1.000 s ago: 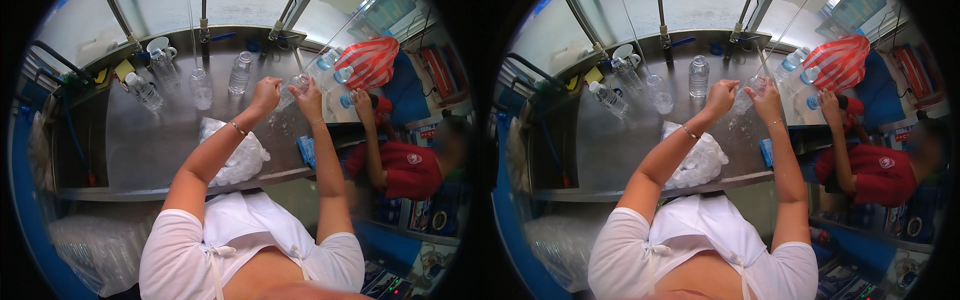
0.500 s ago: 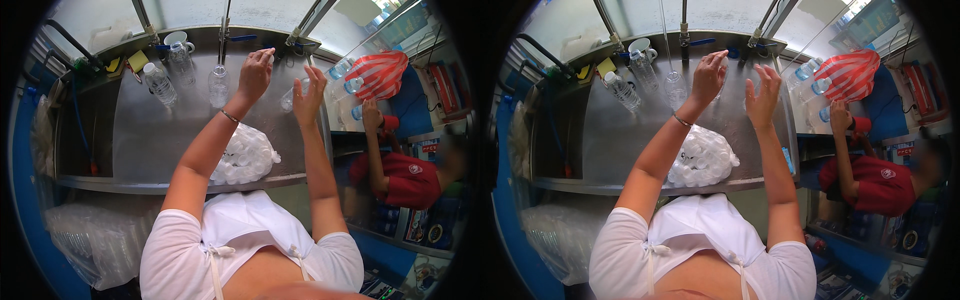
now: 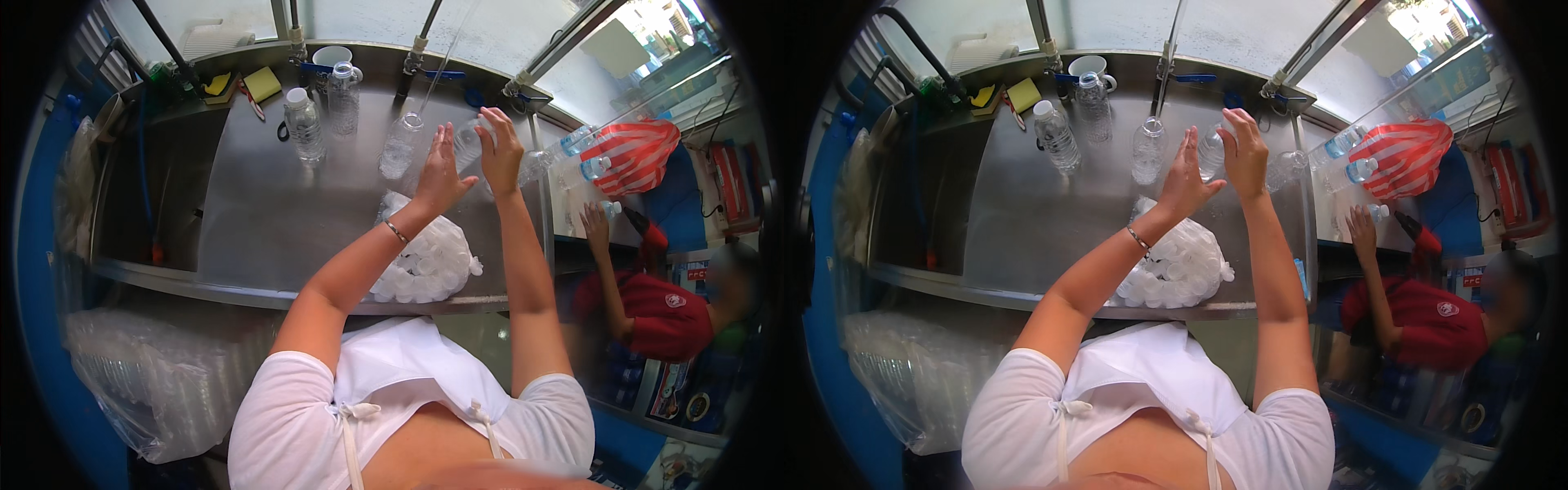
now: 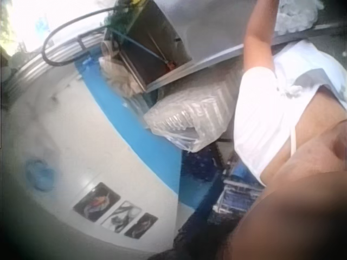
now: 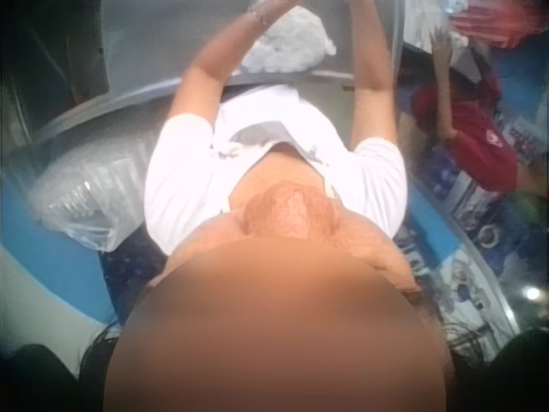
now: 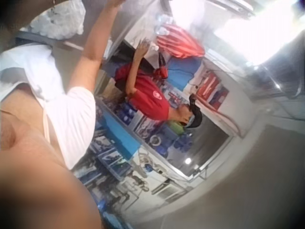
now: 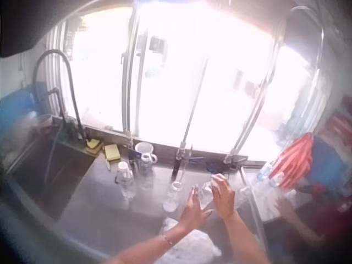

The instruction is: The person cuts open a plastic-wrapped bundle of empty plastic bottles using scissors, then separates the bottles and places them on a stainless steel counter. The person then fills each bottle with water from a tap and screws on a white cap from a nearby bag, repeating this for multiple bottles.

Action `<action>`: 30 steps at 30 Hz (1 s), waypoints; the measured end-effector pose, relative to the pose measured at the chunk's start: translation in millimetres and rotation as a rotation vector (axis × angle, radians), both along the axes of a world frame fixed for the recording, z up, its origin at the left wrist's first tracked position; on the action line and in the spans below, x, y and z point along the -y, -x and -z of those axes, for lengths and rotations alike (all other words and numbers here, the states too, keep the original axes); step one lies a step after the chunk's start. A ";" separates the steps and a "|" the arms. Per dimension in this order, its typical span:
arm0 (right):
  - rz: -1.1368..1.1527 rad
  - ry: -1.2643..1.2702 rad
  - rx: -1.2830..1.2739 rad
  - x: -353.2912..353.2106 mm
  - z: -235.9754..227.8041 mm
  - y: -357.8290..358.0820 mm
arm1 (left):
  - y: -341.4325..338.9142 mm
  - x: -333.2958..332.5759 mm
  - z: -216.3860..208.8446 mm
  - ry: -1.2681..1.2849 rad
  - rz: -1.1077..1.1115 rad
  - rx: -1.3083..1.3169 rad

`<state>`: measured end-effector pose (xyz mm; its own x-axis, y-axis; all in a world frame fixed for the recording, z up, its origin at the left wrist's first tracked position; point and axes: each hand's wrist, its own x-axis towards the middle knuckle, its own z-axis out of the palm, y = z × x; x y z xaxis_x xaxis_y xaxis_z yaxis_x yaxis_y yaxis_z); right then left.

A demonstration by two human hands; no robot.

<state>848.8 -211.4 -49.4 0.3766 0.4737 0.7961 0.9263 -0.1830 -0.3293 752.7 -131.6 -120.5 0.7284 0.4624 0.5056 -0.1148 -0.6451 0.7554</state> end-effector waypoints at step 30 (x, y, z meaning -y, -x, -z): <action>-0.127 0.837 -0.557 -62.7 -23.0 165.9 | 253.8 -117.8 -68.9 0.163 0.355 -0.722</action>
